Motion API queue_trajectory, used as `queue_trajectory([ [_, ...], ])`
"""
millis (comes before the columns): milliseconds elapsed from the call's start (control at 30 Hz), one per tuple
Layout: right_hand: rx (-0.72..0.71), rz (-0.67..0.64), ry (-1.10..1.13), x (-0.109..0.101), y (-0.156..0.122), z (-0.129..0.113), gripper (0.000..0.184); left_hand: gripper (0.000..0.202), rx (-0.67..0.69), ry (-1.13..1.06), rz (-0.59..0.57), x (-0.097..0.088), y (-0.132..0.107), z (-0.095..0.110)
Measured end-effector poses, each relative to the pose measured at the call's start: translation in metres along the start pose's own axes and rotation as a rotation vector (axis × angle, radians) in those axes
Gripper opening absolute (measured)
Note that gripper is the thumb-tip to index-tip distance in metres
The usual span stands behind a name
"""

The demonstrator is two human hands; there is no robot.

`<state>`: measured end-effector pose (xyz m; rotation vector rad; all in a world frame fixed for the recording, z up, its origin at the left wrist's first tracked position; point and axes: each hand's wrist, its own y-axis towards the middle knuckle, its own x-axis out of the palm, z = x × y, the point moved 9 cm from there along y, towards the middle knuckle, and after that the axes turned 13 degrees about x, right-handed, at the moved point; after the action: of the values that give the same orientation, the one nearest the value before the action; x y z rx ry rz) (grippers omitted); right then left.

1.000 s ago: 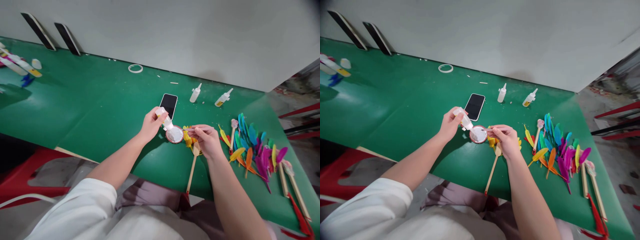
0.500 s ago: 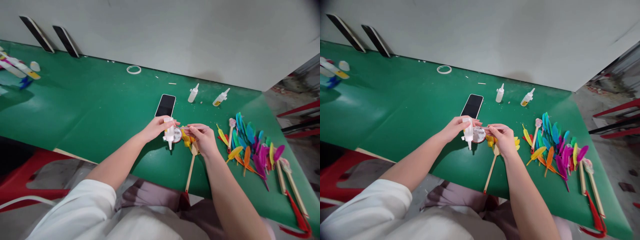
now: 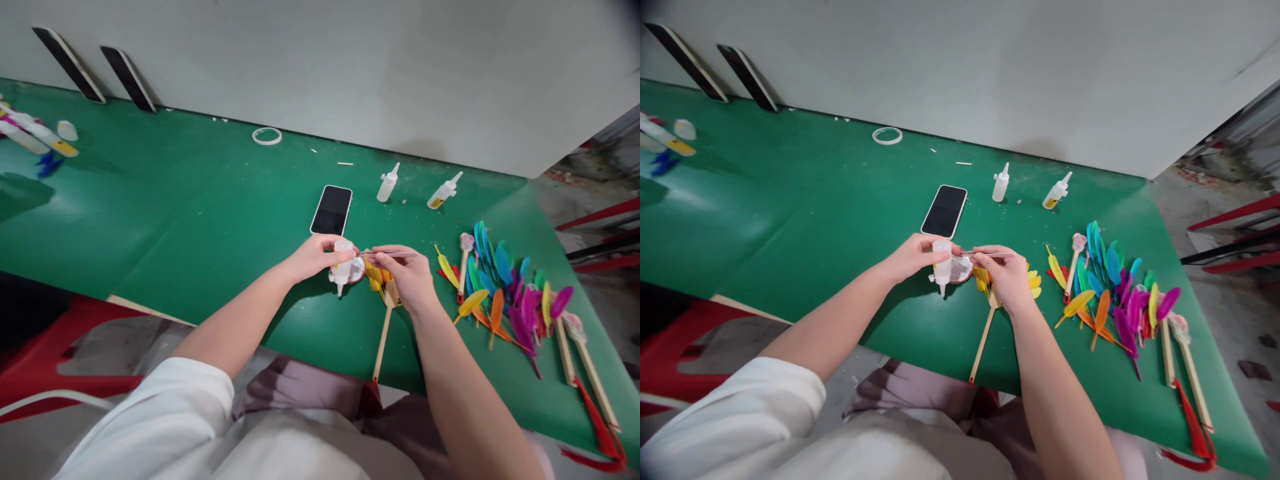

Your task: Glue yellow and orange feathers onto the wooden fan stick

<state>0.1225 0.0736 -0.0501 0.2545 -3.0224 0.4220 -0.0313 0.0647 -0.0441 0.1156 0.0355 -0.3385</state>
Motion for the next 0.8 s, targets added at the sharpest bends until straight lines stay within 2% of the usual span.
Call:
queue_trajectory([
  [300, -0.017, 0.079, -0.019, -0.007, -0.001, -0.007, 0.019, 0.036, 0.016, 0.016, -0.019, 0.001, 0.000, 0.002],
  [800, -0.022, 0.106, -0.031, -0.010, -0.001, -0.009, 0.017, 0.042, 0.005, -0.023, 0.071, -0.005, 0.001, -0.005],
])
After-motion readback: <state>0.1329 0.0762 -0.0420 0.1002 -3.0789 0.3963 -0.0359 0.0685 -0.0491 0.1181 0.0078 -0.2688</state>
